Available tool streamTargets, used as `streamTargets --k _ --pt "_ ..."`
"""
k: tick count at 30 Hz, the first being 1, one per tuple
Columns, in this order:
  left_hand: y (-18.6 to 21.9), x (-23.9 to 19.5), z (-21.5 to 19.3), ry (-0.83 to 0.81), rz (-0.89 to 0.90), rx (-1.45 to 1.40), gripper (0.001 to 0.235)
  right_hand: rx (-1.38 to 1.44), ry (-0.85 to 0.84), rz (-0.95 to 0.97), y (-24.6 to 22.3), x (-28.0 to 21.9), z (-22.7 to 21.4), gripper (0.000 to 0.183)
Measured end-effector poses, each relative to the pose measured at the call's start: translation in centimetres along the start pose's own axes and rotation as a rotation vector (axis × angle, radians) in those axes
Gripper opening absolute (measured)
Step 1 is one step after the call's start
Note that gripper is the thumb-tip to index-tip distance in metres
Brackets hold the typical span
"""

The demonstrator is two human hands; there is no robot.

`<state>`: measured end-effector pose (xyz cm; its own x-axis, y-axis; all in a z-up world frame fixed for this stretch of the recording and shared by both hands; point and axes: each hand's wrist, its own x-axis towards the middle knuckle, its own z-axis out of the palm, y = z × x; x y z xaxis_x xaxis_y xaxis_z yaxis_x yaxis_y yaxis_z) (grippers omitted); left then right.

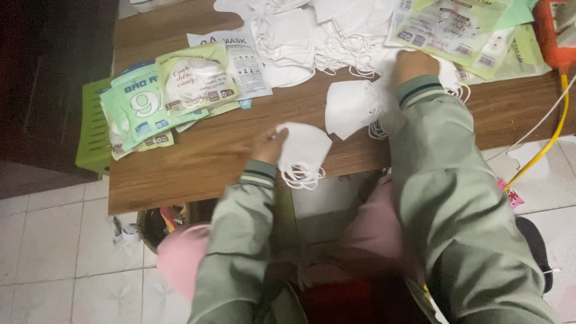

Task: The person repeatedly picks up white face masks from a pile on a wooden table and stacks them into a neat pile. The person handles the masks by hand, aligning them and placing them one by one. The task continues throughout the clip without visible completion.

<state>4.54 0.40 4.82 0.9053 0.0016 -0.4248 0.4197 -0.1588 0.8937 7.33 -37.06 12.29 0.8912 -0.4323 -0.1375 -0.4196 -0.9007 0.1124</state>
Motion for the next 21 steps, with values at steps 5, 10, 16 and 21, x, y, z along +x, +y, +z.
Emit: streamTargets --k 5,10,16,21 --pt "8.3 0.4 -2.5 -0.088 0.294 0.193 0.018 0.444 0.031 -0.422 -4.1 -1.9 -0.9 0.052" --pt "12.5 3.1 -0.4 -0.097 0.327 0.195 0.010 0.398 -0.031 -0.526 -7.0 -3.6 -1.3 0.088" --pt "13.0 2.9 -0.7 -0.237 0.344 0.332 0.018 0.192 -0.072 -0.521 -7.7 -2.2 0.6 0.106" --pt "10.6 4.0 -2.9 -0.167 0.280 0.378 0.022 0.169 -0.078 -0.462 -7.1 -0.8 2.9 0.093"
